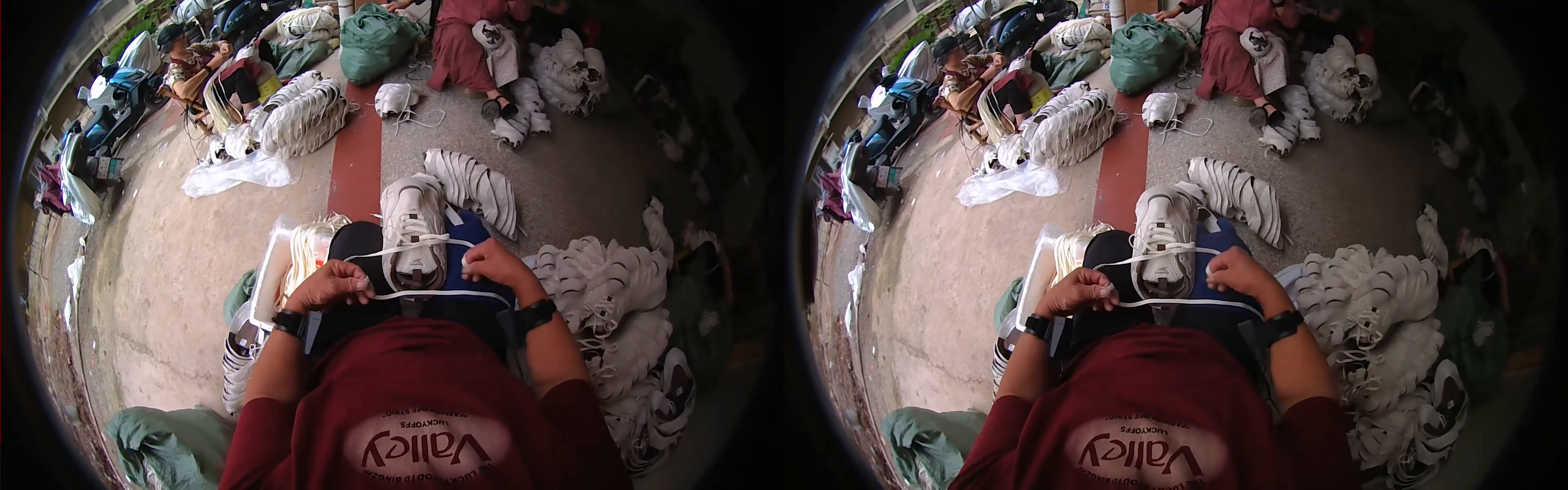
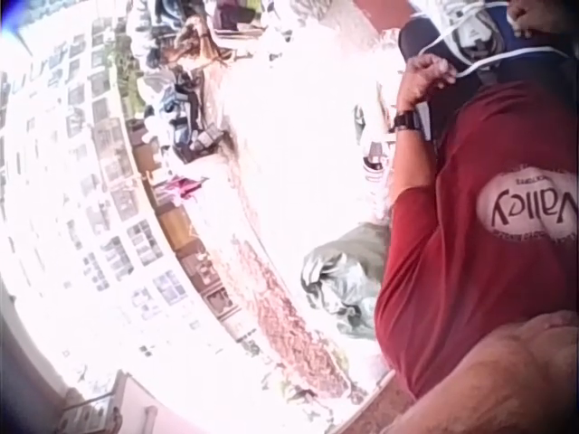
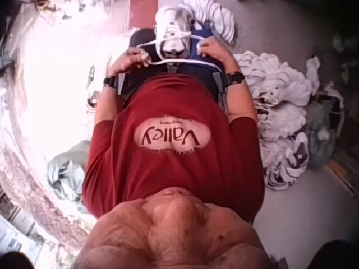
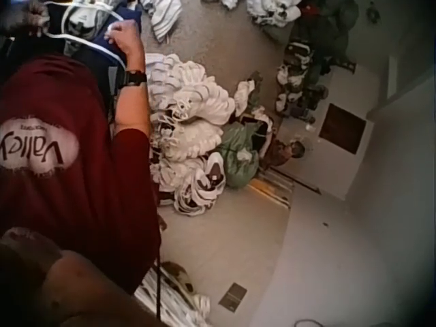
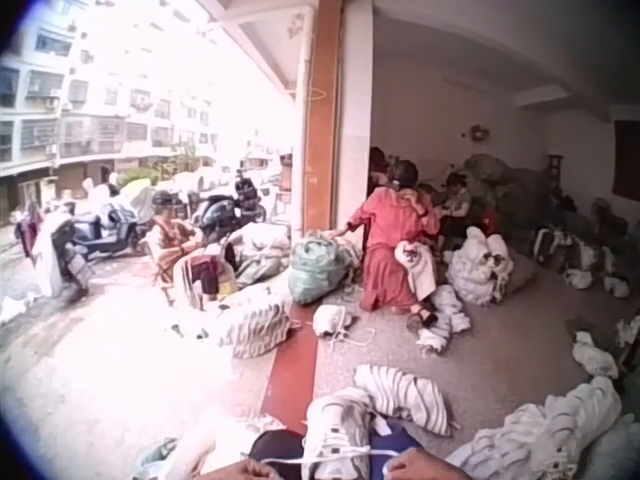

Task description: Lacing a white shoe upper as part of a manufacturing process.

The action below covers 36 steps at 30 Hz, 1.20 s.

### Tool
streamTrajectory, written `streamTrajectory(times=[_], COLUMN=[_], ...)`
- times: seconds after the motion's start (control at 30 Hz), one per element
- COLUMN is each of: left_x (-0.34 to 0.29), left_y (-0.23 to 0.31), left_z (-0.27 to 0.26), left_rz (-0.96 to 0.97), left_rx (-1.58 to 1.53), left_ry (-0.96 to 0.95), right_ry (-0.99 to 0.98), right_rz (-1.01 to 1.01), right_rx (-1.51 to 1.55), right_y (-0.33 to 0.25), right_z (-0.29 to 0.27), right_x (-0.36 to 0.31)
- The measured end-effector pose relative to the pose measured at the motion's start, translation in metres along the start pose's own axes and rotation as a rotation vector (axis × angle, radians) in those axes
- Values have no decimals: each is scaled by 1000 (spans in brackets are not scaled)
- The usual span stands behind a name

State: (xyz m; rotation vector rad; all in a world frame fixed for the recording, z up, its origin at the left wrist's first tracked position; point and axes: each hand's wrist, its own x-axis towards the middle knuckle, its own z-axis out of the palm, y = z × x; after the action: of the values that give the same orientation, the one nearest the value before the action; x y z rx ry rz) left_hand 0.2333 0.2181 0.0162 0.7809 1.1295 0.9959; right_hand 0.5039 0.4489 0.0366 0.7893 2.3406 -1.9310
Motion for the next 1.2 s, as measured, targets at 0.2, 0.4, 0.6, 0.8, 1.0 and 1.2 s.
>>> streamTrajectory(times=[0.2,0.4,0.6,0.8,1.0,1.2], left_x=[50,50,45,53,79,108], left_y=[10,2,1,13,13,17], left_z=[15,16,26,55,74,91], left_rz=[170,211,229,95,140,164], left_rx=[13,-47,-52,105,252,480], left_ry=[34,153,201,173,231,387], right_ry=[585,772,733,808,671,818], right_rz=[-405,-399,-474,-417,-357,-332], right_rx=[-9,-313,-758,-531,-796,-650], right_y=[23,25,17,19,-9,21], right_z=[46,58,74,72,85,80], right_x=[50,51,51,47,24,35])
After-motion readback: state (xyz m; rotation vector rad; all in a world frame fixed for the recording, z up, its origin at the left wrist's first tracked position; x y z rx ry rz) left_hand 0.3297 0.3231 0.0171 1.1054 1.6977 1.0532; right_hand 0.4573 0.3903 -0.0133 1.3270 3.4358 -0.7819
